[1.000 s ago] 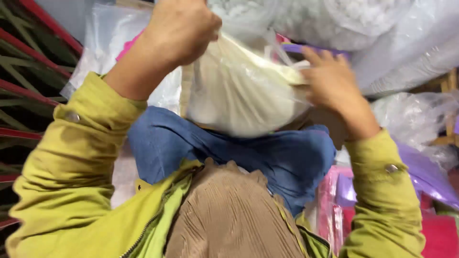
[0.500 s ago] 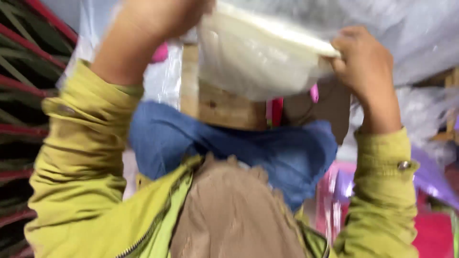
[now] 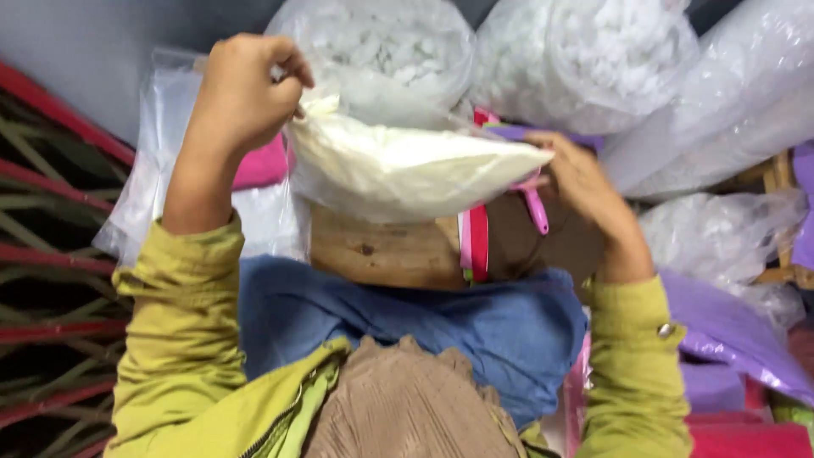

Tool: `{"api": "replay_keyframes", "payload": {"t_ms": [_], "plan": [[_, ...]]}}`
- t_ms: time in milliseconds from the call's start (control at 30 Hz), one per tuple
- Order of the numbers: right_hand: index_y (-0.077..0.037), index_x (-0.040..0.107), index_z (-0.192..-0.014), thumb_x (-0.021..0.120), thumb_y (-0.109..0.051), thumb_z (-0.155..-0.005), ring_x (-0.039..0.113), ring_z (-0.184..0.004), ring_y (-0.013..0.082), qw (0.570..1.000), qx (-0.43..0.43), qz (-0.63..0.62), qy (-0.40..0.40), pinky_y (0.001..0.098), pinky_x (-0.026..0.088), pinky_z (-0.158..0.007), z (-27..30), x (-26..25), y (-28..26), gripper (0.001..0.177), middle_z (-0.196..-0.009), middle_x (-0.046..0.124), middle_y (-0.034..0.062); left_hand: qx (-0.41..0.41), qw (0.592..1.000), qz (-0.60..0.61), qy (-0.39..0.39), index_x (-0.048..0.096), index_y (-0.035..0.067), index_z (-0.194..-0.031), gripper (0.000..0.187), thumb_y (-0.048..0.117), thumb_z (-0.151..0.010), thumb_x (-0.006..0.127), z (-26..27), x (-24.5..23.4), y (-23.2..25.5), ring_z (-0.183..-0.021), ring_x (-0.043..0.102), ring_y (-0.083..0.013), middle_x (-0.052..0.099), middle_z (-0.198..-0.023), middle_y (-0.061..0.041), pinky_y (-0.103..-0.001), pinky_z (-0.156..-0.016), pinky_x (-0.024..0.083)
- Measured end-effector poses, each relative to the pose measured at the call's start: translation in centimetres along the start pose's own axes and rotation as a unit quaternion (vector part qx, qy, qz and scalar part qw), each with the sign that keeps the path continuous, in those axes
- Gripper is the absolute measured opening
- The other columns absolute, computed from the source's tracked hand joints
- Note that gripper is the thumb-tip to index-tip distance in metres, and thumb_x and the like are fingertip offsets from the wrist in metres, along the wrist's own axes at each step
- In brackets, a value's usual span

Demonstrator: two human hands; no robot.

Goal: Folding a piece of fabric and then packaging a white pillow into a clear plastic bag and sealing it.

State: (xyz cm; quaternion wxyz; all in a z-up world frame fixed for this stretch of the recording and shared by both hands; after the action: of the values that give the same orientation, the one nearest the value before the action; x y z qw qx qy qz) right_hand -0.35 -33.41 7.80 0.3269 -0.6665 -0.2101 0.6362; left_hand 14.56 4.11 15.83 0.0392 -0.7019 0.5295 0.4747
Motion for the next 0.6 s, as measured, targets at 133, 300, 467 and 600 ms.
{"api": "replay_keyframes", "payload": {"t_ms": [133, 300, 467, 600], "plan": [[-0.01, 0.05, -0.146, 0.045, -0.015, -0.099, 0.069, -0.091, 0.026, 0.925, 0.111, -0.363, -0.019, 0.0324, 0.056, -0.074, 1.4, 3.0, 0.8, 0.047, -0.118, 0.064, 0.0172, -0.139, 0.964, 0.227, 0.009, 0.063, -0.003, -0.106, 0.015, -0.005, -0.092, 0.056, 0.7, 0.4, -2.1, -0.073, 0.069, -0.0165, 0.065, -0.088, -0.01, -0.025, -0.064, 0.054], [-0.008, 0.052, -0.141, 0.064, -0.008, -0.089, 0.064, -0.104, 0.0212, 0.942, 0.002, -0.33, 0.054, 0.0306, 0.053, -0.085, 2.5, 3.7, -1.5, 0.053, -0.129, 0.063, 0.0131, -0.099, 0.944, 0.312, -0.048, 0.049, 0.02, -0.148, 0.093, -0.003, -0.065, 0.086, 2.1, 2.4, -2.8, -0.086, 0.05, -0.0102, 0.06, -0.131, -0.011, -0.021, -0.075, 0.048], [-0.025, 0.075, -0.115, 0.072, -0.018, -0.095, 0.052, -0.132, 0.0414, 0.952, -0.179, 0.168, 0.184, 0.0515, 0.038, -0.11, 3.0, 1.6, -8.0, 0.022, -0.15, 0.048, 0.0176, -0.046, 0.973, 0.222, 0.038, 0.042, 0.015, -0.159, 0.083, 0.01, -0.087, 0.082, 2.9, 4.8, -3.1, -0.112, 0.055, -0.0255, 0.069, -0.113, -0.01, -0.038, -0.101, 0.045], [-0.043, 0.072, -0.114, 0.071, -0.037, -0.095, 0.064, -0.1, 0.0098, 0.894, -0.231, 0.354, 0.151, 0.032, 0.044, -0.093, 1.3, 4.6, -9.7, 0.02, -0.105, 0.07, -0.0182, 0.005, 0.982, 0.182, 0.057, 0.068, 0.017, -0.137, 0.055, 0.012, -0.085, 0.084, 2.1, 3.7, 0.6, -0.11, 0.053, -0.0264, 0.066, -0.103, -0.003, -0.038, -0.104, 0.042]]}}
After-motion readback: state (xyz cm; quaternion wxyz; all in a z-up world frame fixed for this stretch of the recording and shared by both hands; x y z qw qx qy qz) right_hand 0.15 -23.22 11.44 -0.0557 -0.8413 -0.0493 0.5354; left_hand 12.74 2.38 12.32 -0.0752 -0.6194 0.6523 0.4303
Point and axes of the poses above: each hand's wrist, its own z-axis away from the middle knuckle, its own x-axis out of the palm, y = z × x, the point moved 5 cm from there along -z, towards the middle knuckle
